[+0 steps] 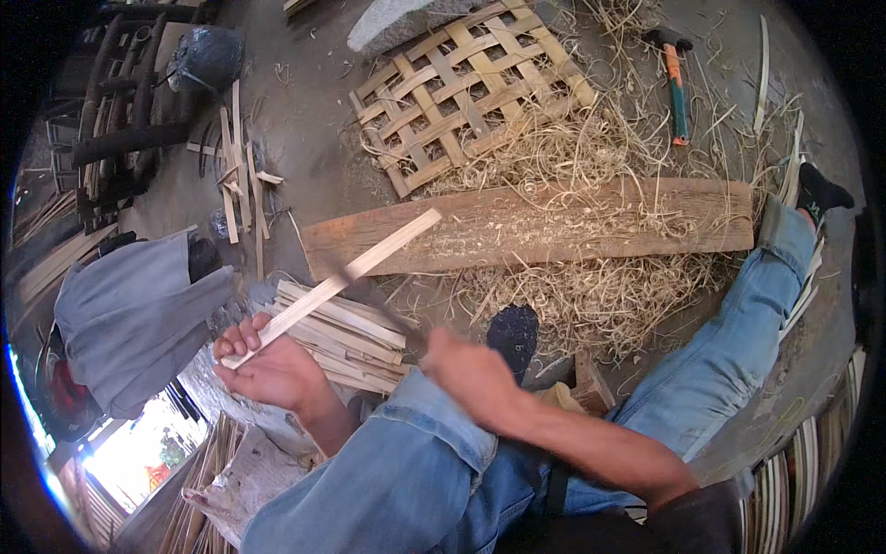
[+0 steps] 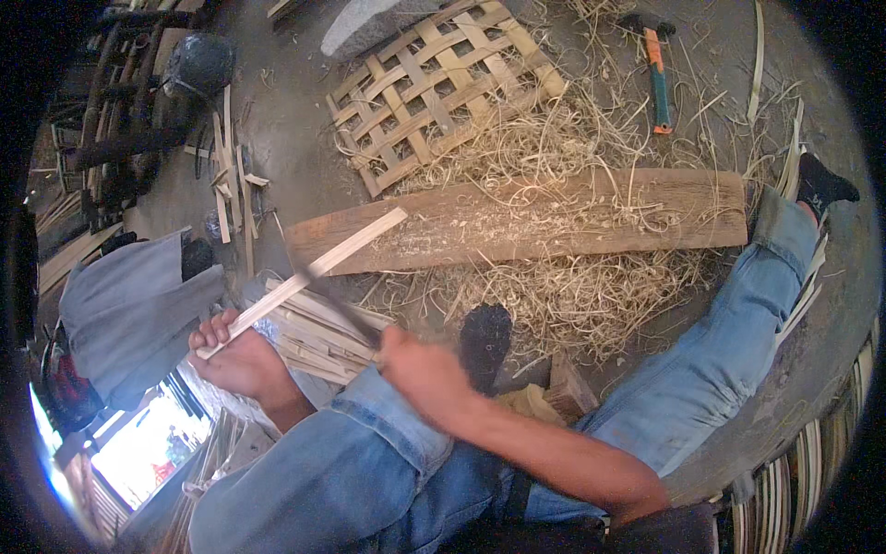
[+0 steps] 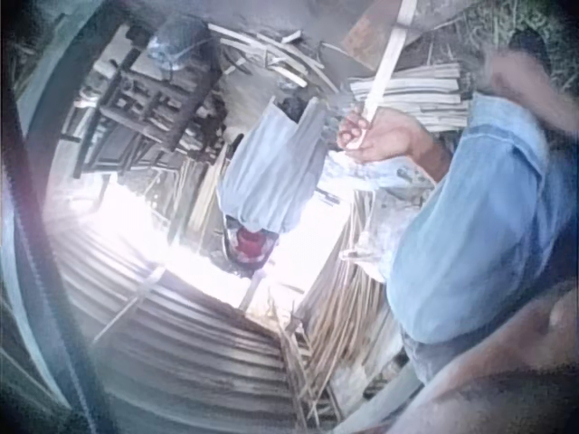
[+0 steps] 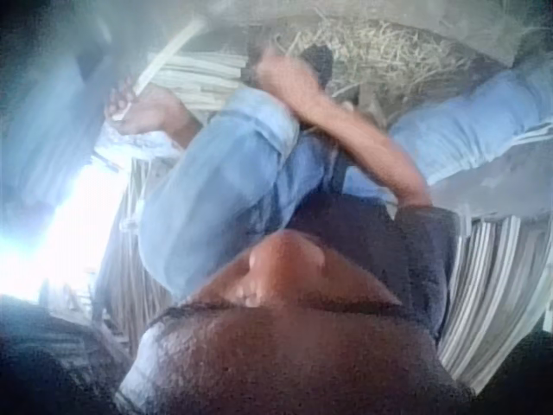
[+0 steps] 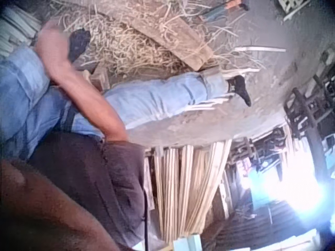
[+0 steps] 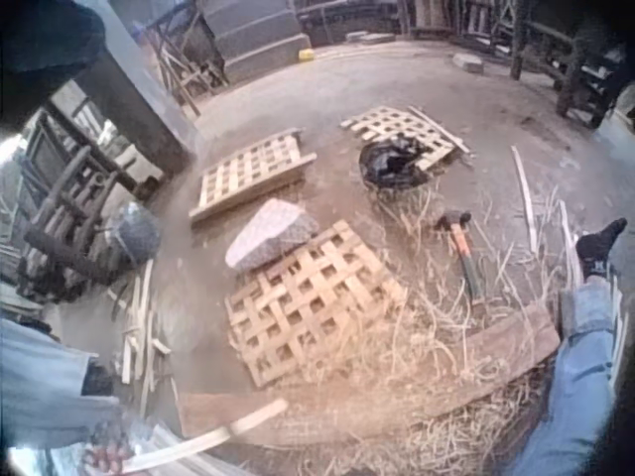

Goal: The person sits on the floor and uses a knife to shave thin strips from a wooden stick held in the left hand. The person repeatedly shaves the stick and places the finished pieces on the floor.

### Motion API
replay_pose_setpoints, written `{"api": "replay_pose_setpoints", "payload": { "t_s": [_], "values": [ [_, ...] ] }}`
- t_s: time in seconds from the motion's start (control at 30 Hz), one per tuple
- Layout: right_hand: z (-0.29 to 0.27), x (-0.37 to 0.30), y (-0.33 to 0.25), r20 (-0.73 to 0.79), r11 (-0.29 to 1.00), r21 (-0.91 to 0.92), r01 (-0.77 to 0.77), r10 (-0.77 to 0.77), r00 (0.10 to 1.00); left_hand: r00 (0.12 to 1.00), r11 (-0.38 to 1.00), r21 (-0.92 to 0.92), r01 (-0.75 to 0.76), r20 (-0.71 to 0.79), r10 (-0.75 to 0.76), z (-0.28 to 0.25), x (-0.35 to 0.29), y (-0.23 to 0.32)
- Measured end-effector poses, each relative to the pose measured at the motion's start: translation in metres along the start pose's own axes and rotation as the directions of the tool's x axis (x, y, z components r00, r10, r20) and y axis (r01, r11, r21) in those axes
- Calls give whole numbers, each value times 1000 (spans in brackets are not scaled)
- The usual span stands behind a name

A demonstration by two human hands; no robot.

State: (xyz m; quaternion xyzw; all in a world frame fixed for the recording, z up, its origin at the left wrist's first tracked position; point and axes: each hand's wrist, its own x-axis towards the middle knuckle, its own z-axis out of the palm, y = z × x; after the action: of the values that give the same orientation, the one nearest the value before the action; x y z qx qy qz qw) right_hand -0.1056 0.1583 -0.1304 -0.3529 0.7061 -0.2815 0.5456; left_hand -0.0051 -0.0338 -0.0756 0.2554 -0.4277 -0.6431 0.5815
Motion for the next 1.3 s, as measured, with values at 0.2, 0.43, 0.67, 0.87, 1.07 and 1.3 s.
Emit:
{"api": "replay_pose_setpoints", "payload": {
  "t_s": [0.2,0.43,0.67,0.87,1.07,1.3],
  "values": [
    [-7,46,58,-121,970,-142,-199,182,976,998,999,32,19,54,-21,-5,14,0],
    [-22,26,-14,-65,998,-7,-65,65,996,998,993,105,-53,20,51,1,16,6],
    [-9,28,4,-146,991,88,101,-87,986,997,986,164,-42,-54,52,10,13,3],
    [-34,38,33,-156,996,-62,-69,58,986,996,974,220,-60,-55,74,9,14,-1],
    [-31,34,65,-210,996,-27,88,-92,973,994,966,247,-75,-55,91,7,15,2],
    [-37,45,53,-192,998,-54,-19,8,981,997,953,298,-52,-38,66,6,11,5]
  ]
}}
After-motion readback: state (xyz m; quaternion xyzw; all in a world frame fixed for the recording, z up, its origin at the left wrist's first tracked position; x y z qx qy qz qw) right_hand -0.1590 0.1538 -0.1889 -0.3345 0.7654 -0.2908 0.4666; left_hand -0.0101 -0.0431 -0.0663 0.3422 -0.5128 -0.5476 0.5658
